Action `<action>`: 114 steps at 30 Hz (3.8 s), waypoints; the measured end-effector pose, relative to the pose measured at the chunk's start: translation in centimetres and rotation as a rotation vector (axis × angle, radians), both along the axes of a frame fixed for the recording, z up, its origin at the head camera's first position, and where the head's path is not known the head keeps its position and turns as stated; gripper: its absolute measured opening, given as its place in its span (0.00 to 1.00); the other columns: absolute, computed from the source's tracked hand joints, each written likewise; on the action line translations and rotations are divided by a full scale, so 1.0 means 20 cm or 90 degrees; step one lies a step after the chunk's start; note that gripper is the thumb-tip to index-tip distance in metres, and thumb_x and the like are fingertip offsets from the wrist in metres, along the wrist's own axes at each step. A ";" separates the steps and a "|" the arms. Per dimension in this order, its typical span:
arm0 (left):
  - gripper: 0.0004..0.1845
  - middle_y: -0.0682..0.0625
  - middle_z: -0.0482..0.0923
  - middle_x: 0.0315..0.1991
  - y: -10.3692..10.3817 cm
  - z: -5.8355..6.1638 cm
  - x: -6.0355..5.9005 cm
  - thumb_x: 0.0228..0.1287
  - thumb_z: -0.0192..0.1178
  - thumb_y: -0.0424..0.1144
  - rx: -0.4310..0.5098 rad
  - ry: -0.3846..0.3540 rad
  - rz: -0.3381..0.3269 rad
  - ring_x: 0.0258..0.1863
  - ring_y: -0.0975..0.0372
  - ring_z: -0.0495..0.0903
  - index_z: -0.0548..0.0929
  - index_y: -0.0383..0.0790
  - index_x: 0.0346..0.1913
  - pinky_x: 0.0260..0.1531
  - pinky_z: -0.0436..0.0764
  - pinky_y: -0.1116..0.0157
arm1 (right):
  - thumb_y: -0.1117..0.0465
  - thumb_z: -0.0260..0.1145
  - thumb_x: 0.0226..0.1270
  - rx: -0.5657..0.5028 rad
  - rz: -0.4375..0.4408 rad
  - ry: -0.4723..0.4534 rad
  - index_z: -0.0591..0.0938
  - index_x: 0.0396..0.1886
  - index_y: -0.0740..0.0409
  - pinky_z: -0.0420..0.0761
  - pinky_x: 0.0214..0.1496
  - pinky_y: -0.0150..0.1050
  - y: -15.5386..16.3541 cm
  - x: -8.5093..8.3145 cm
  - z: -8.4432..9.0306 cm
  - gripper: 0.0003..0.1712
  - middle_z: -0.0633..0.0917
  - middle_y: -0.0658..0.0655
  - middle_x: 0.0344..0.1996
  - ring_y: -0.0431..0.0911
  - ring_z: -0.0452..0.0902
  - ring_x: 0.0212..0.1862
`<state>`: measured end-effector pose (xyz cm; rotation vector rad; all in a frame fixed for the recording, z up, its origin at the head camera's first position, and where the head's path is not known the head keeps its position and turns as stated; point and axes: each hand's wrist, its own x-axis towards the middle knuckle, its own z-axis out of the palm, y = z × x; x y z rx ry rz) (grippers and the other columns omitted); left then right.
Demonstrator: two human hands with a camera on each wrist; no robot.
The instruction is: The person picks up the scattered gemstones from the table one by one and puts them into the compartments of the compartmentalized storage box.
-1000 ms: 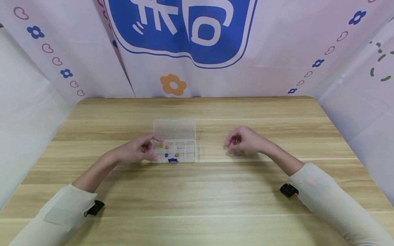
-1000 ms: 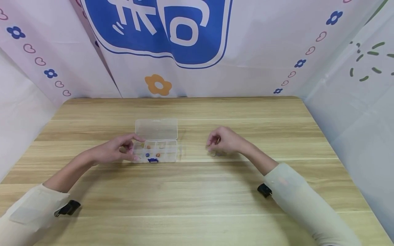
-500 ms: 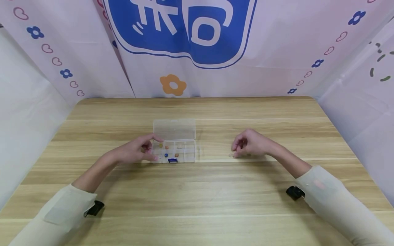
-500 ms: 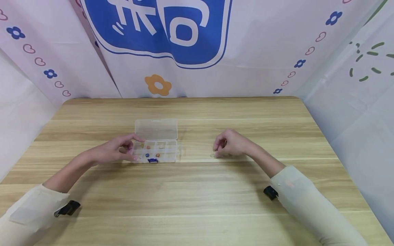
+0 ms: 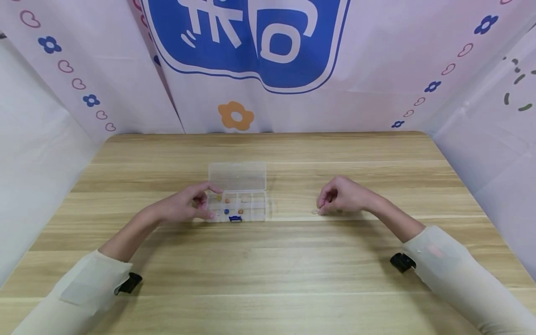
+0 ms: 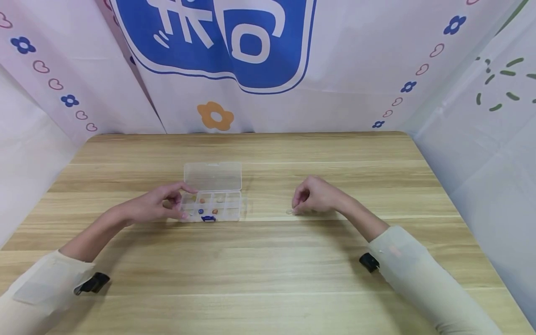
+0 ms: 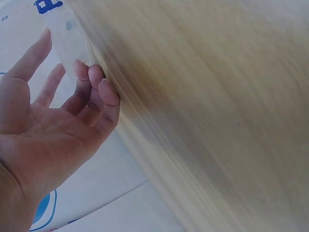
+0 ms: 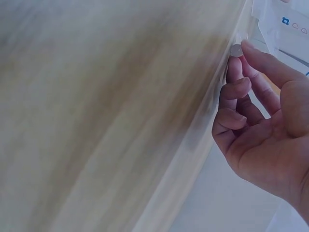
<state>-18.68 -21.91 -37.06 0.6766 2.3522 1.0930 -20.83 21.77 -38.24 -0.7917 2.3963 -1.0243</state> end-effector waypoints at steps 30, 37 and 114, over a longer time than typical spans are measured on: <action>0.31 0.48 0.71 0.31 -0.01 -0.01 0.00 0.66 0.70 0.32 0.000 0.010 -0.005 0.32 0.58 0.70 0.71 0.31 0.69 0.34 0.73 0.66 | 0.71 0.68 0.70 -0.004 -0.021 0.059 0.90 0.40 0.67 0.78 0.41 0.35 -0.05 -0.05 0.03 0.06 0.90 0.58 0.37 0.46 0.80 0.38; 0.31 0.48 0.71 0.31 0.00 0.00 0.00 0.67 0.70 0.31 0.002 0.000 -0.007 0.32 0.58 0.70 0.70 0.30 0.69 0.34 0.73 0.66 | 0.69 0.69 0.71 -0.019 -0.035 0.051 0.90 0.40 0.65 0.77 0.40 0.35 -0.09 -0.05 0.04 0.05 0.90 0.57 0.38 0.45 0.78 0.38; 0.31 0.48 0.71 0.31 0.00 0.00 0.00 0.67 0.69 0.31 0.002 -0.002 -0.008 0.32 0.57 0.69 0.70 0.31 0.69 0.34 0.73 0.66 | 0.67 0.73 0.68 -0.110 0.003 0.058 0.89 0.37 0.63 0.82 0.45 0.37 -0.60 -0.11 0.10 0.03 0.89 0.52 0.33 0.44 0.82 0.39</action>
